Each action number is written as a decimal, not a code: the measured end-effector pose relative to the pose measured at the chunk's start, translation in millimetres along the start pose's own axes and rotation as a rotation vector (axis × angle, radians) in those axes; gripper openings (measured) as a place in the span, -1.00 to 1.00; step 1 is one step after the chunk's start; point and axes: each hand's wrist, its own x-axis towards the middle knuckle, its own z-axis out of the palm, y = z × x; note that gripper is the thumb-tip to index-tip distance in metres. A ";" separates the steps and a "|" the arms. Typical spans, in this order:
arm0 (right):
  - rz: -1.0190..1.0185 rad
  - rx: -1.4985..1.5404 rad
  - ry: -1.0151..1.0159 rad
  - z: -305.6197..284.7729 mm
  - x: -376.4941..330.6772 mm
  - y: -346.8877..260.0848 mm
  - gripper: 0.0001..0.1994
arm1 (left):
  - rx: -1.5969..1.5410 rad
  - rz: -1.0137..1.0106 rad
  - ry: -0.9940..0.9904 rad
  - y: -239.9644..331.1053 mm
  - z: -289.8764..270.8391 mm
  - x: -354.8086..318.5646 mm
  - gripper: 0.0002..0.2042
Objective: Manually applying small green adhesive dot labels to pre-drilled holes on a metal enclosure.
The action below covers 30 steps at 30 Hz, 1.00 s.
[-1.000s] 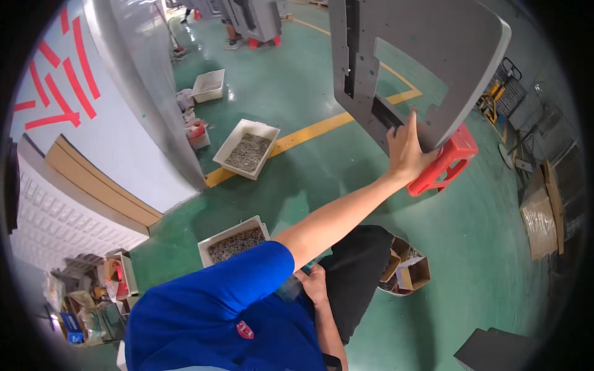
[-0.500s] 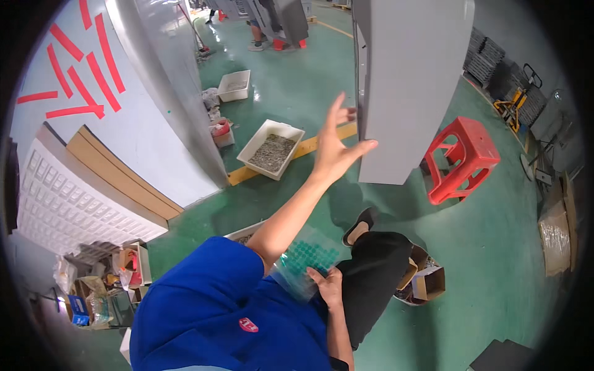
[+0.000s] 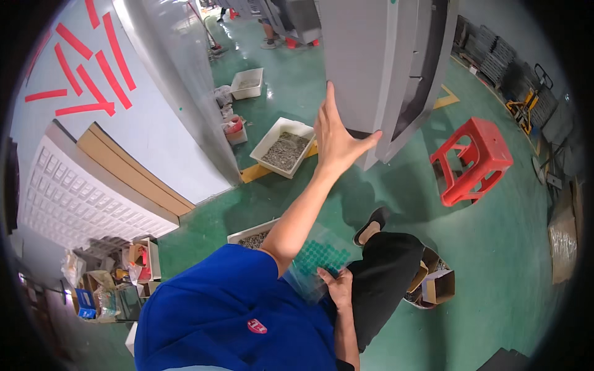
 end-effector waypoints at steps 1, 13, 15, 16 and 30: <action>-0.007 -0.001 0.020 -0.3 -1.2 -3.0 -0.91 | -0.030 0.007 -0.030 -0.9 3.0 3.4 0.19; 0.115 -0.034 0.013 1.1 0.0 -15.3 -0.85 | -0.549 0.166 -0.470 -63.1 25.0 76.6 0.11; 0.088 -0.123 0.014 -0.5 -0.1 -12.9 -0.84 | -0.603 0.167 -0.540 -63.0 27.3 81.1 0.08; 0.036 -0.126 0.006 -1.9 0.2 -7.5 -0.82 | -0.615 0.165 -0.553 -61.9 28.2 82.6 0.08; 0.043 -0.131 0.028 -1.7 0.5 -1.4 -0.82 | -0.655 0.096 -0.752 -42.6 26.7 66.1 0.18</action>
